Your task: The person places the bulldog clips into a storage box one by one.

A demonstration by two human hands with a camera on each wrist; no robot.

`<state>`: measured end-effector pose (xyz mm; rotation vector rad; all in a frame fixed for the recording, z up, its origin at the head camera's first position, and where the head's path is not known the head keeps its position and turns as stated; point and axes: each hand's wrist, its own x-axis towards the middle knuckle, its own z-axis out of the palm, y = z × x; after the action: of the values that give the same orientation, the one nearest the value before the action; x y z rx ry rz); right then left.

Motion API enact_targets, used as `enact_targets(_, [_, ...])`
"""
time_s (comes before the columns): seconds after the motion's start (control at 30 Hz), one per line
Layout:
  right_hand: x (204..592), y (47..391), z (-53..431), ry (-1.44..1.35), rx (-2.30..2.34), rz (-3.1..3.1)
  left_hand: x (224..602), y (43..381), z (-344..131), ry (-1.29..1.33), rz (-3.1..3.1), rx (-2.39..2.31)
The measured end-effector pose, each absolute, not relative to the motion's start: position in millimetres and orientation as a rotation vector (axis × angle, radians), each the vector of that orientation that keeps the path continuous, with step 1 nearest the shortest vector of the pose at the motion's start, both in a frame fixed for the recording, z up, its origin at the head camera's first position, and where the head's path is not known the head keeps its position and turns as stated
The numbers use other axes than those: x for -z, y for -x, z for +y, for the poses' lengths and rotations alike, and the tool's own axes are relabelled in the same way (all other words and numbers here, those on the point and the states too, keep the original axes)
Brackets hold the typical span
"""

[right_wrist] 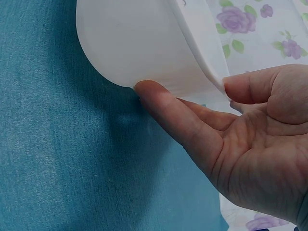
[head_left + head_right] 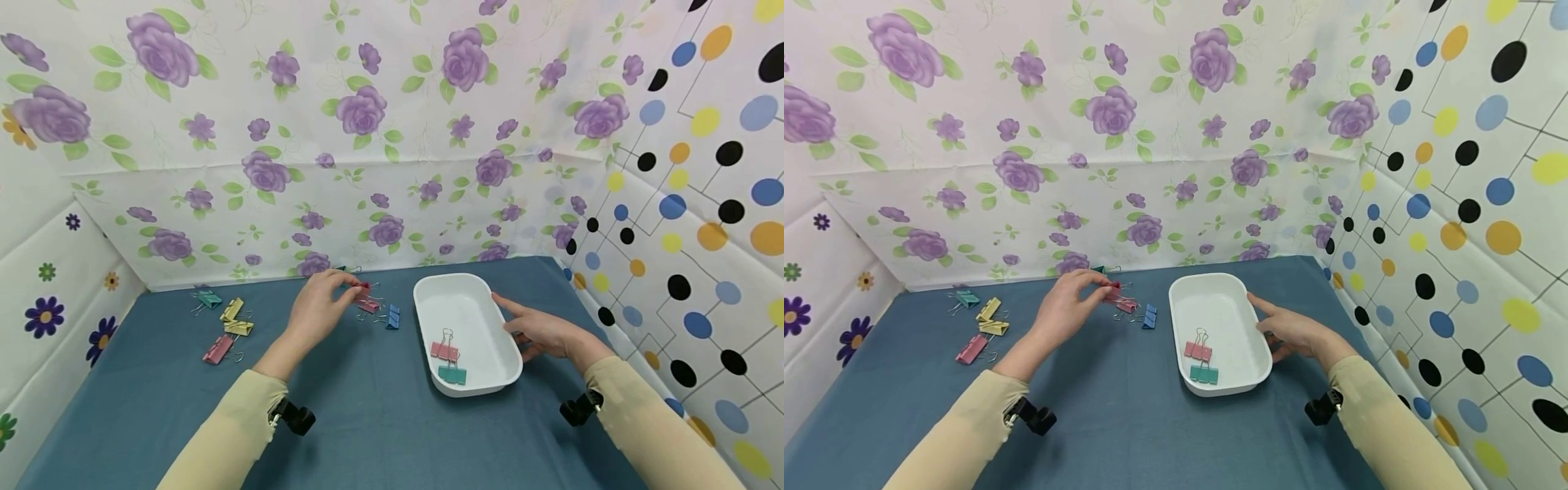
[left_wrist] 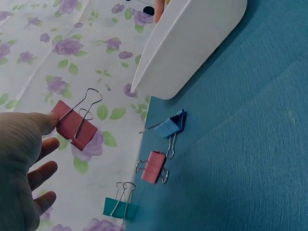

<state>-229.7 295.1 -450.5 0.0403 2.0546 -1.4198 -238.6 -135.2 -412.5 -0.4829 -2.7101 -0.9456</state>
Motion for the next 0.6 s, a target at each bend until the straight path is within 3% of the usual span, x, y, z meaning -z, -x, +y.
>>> enact_targets(0.6, [449, 229, 295, -0.043, 1.408, 2.065, 412, 236, -117, 0.549, -2.681, 0.952])
